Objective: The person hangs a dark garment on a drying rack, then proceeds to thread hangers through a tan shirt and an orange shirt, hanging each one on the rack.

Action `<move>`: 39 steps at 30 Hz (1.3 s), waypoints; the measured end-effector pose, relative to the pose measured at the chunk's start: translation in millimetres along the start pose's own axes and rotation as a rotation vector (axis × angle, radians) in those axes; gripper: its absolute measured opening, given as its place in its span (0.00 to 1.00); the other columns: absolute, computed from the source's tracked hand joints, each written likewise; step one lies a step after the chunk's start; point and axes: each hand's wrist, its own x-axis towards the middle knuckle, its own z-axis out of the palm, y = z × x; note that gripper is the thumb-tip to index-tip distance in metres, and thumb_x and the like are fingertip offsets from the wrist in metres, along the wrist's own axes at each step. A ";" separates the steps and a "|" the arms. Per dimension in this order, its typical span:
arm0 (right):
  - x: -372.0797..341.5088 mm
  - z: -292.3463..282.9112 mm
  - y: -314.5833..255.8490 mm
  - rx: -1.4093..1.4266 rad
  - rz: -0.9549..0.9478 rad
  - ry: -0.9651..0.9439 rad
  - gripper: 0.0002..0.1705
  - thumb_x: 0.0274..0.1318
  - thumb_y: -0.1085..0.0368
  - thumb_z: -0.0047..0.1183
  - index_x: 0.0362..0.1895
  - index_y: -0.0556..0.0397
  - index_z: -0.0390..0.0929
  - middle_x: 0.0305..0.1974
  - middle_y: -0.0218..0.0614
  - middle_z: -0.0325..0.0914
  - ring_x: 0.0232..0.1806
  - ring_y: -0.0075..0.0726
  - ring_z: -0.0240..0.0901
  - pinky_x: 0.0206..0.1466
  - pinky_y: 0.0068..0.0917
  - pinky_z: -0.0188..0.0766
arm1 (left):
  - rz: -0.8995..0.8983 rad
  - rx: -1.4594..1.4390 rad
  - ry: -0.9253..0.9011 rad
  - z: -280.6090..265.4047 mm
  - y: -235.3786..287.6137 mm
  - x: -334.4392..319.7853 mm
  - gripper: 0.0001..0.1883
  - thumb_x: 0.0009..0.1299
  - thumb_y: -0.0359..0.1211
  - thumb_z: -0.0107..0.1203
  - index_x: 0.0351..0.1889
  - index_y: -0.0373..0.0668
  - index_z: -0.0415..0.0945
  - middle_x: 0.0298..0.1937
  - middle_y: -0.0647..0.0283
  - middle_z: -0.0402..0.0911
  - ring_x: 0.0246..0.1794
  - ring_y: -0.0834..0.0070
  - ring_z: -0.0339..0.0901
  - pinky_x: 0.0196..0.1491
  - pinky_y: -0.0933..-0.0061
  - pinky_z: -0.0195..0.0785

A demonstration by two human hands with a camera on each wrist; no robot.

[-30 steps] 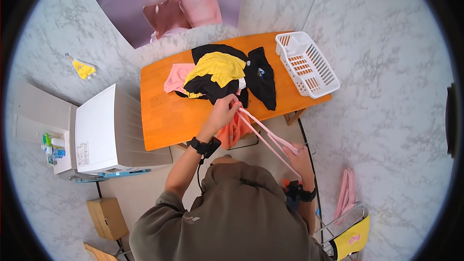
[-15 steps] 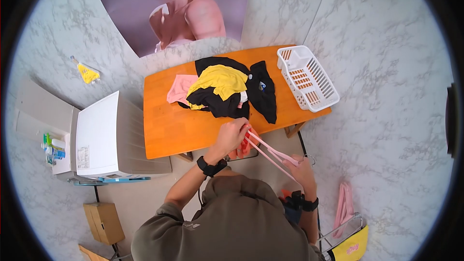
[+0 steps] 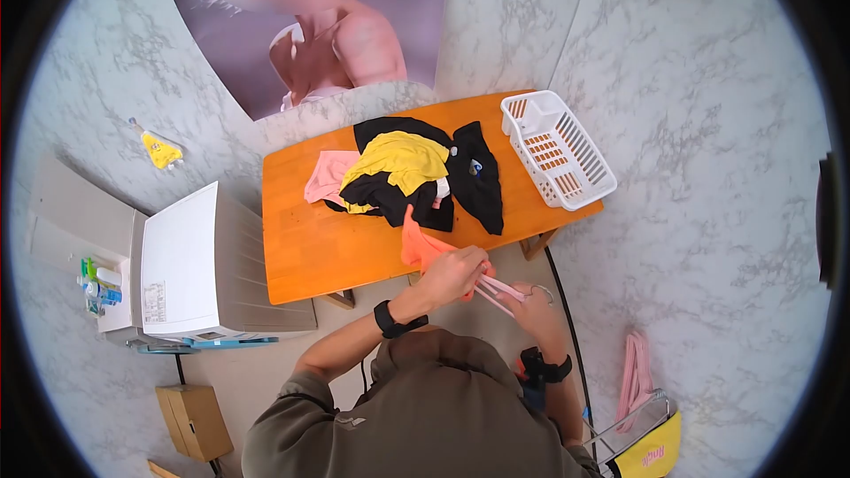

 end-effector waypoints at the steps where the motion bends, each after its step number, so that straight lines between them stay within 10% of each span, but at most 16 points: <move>1: 1.9 4.0 2.3 0.043 -0.078 0.042 0.15 0.57 0.60 0.56 0.33 0.63 0.78 0.26 0.48 0.73 0.27 0.49 0.68 0.33 0.35 0.65 | -0.001 0.002 0.002 3.4 1.4 -2.7 0.03 0.67 0.28 0.52 0.33 0.38 0.71 0.28 0.57 0.75 0.28 0.59 0.77 0.32 0.62 0.70; 13: 8.7 9.3 9.3 0.175 0.039 0.025 0.15 0.54 0.60 0.59 0.29 0.63 0.76 0.21 0.50 0.70 0.25 0.50 0.67 0.31 0.35 0.64 | 0.015 0.079 -0.079 -3.2 -8.6 -15.3 0.08 0.63 0.30 0.56 0.38 0.37 0.75 0.33 0.55 0.74 0.36 0.58 0.76 0.38 0.62 0.70; 19: -2.9 7.9 4.3 -0.031 -0.061 0.058 0.17 0.56 0.56 0.59 0.32 0.61 0.77 0.27 0.50 0.72 0.32 0.50 0.71 0.36 0.39 0.65 | 0.322 0.417 0.029 -17.6 -4.8 -12.5 0.11 0.58 0.32 0.59 0.38 0.39 0.76 0.35 0.59 0.75 0.41 0.63 0.74 0.41 0.63 0.67; 23: 8.6 -5.4 -13.6 0.014 0.097 -0.038 0.14 0.53 0.59 0.61 0.32 0.59 0.78 0.28 0.46 0.74 0.33 0.49 0.72 0.38 0.37 0.67 | 0.106 0.254 -0.279 -18.0 -21.1 -16.2 0.09 0.57 0.30 0.56 0.36 0.42 0.76 0.32 0.57 0.77 0.38 0.59 0.77 0.37 0.62 0.67; 28: 7.4 -7.2 -15.9 0.039 -0.568 0.758 0.07 0.50 0.72 0.60 0.33 0.59 0.75 0.28 0.41 0.76 0.32 0.48 0.73 0.39 0.33 0.71 | 0.005 0.133 -0.118 -35.9 -35.7 -15.4 0.06 0.60 0.28 0.54 0.35 0.41 0.75 0.29 0.53 0.78 0.34 0.52 0.77 0.34 0.58 0.68; 39: 19.2 82.6 47.1 0.574 0.119 0.256 0.15 0.62 0.66 0.52 0.51 0.58 0.74 0.39 0.32 0.78 0.33 0.21 0.71 0.34 0.19 0.69 | -0.068 0.011 0.044 -85.6 3.8 -13.0 0.08 0.61 0.26 0.56 0.39 0.34 0.76 0.33 0.50 0.79 0.36 0.51 0.77 0.38 0.61 0.71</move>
